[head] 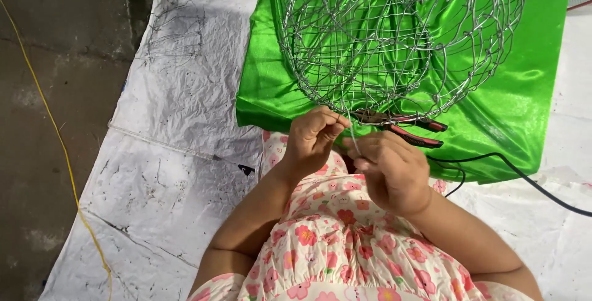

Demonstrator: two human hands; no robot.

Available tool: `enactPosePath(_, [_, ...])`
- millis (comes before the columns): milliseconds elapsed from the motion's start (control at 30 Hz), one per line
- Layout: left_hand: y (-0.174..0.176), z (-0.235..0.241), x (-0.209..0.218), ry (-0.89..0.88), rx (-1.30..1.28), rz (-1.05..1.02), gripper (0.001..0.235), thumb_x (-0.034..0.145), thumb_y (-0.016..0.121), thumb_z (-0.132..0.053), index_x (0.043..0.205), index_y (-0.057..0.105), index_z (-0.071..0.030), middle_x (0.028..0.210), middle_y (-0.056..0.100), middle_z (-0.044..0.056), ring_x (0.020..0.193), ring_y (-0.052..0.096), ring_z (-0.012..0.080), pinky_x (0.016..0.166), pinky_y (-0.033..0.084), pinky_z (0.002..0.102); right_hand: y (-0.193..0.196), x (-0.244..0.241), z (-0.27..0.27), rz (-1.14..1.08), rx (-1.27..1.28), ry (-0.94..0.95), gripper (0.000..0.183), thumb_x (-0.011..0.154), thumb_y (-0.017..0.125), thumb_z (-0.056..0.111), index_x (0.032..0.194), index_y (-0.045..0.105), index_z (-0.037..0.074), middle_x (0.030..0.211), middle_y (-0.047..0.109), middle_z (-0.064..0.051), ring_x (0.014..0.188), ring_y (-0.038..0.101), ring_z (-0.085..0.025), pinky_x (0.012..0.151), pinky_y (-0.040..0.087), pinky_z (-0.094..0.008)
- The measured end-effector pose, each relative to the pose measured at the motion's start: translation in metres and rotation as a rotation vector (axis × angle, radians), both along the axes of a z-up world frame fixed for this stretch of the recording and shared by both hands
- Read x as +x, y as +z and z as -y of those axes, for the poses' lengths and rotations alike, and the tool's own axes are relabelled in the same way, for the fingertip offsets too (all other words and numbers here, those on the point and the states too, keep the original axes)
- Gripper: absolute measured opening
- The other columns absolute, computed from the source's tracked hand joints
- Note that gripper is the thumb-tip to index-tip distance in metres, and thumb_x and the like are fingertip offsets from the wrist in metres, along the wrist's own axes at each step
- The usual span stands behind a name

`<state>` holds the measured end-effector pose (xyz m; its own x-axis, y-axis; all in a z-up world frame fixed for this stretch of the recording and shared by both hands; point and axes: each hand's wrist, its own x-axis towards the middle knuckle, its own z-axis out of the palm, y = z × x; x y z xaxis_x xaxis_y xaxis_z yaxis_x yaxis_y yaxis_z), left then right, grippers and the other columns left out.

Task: Finalizing a wire mesh structure by cutting and bending wire with pliers

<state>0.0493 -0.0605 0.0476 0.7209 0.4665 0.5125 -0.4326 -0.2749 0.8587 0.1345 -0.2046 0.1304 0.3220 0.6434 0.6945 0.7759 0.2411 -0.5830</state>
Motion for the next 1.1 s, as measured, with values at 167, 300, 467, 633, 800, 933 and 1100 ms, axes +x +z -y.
enactPosePath(167, [0.002, 0.012, 0.002, -0.041, 0.015, -0.101, 0.007, 0.096, 0.070, -0.006, 0.090, 0.070, -0.002, 0.083, 0.067, 0.006, 0.066, 0.056, 0.0194, 0.061, 0.046, 0.029, 0.034, 0.017, 0.043, -0.562, -0.157, 0.144, 0.027, 0.104, 0.054, 0.018, 0.085, 0.065, 0.002, 0.077, 0.075, -0.010, 0.060, 0.073, -0.020, 0.055, 0.061, -0.029])
enactPosePath(300, [0.027, 0.006, 0.006, -0.135, 0.091, -0.196, 0.009, 0.096, 0.066, -0.006, 0.102, 0.073, -0.005, 0.078, 0.059, 0.001, 0.064, 0.044, 0.0129, 0.061, 0.039, 0.027, 0.058, 0.044, 0.039, -1.467, -0.092, 0.382, 0.028, 0.110, 0.048, 0.012, 0.089, 0.062, -0.001, 0.072, 0.072, -0.019, 0.041, 0.058, -0.014, 0.037, 0.049, -0.020])
enactPosePath(467, [0.052, 0.004, 0.009, -0.248, 0.006, -0.373, 0.046, 0.104, 0.050, -0.038, 0.123, 0.065, 0.001, 0.072, 0.054, -0.001, 0.059, 0.044, 0.0094, 0.057, 0.039, 0.025, 0.040, 0.042, 0.042, -0.985, -0.156, 0.354, 0.019, 0.105, 0.053, 0.009, 0.090, 0.063, 0.001, 0.086, 0.076, -0.013, 0.064, 0.074, -0.014, 0.052, 0.061, -0.020])
enactPosePath(633, [0.028, 0.012, 0.026, -0.116, -0.149, -0.176, 0.021, 0.104, 0.058, -0.018, 0.107, 0.073, -0.004, 0.074, 0.069, 0.007, 0.064, 0.059, 0.0093, 0.062, 0.052, 0.026, 0.011, 0.052, 0.039, -0.296, 0.014, 0.006, 0.029, 0.098, 0.059, 0.017, 0.094, 0.068, -0.010, 0.079, 0.076, -0.018, 0.059, 0.074, -0.020, 0.058, 0.062, -0.030])
enactPosePath(800, [0.035, 0.020, 0.036, -0.111, -0.174, -0.188, 0.022, 0.105, 0.058, -0.021, 0.115, 0.073, -0.009, 0.070, 0.068, 0.007, 0.061, 0.054, 0.0088, 0.059, 0.050, 0.027, 0.034, 0.052, 0.016, 0.423, 0.122, -0.041, 0.020, 0.100, 0.062, 0.020, 0.100, 0.079, 0.011, 0.120, 0.073, -0.021, 0.108, 0.071, -0.043, 0.096, 0.058, -0.052])
enactPosePath(933, [0.033, 0.022, 0.043, -0.127, -0.192, -0.118, 0.020, 0.107, 0.057, -0.019, 0.107, 0.072, -0.005, 0.070, 0.071, 0.013, 0.051, 0.052, 0.0096, 0.051, 0.045, 0.026, 0.046, 0.067, 0.016, 0.449, 0.094, 0.027, 0.038, 0.106, 0.047, 0.029, 0.105, 0.077, 0.004, 0.120, 0.074, -0.022, 0.104, 0.074, -0.042, 0.098, 0.056, -0.054])
enactPosePath(1100, [0.036, 0.025, 0.044, -0.253, -0.203, -0.069, 0.021, 0.109, 0.054, -0.015, 0.099, 0.070, -0.006, 0.053, 0.054, 0.008, 0.044, 0.045, 0.0081, 0.046, 0.043, 0.024, 0.067, 0.077, 0.018, -0.162, -0.055, 0.086, 0.040, 0.090, 0.065, 0.033, 0.106, 0.075, -0.002, 0.083, 0.077, -0.014, 0.068, 0.077, -0.020, 0.062, 0.064, -0.031])
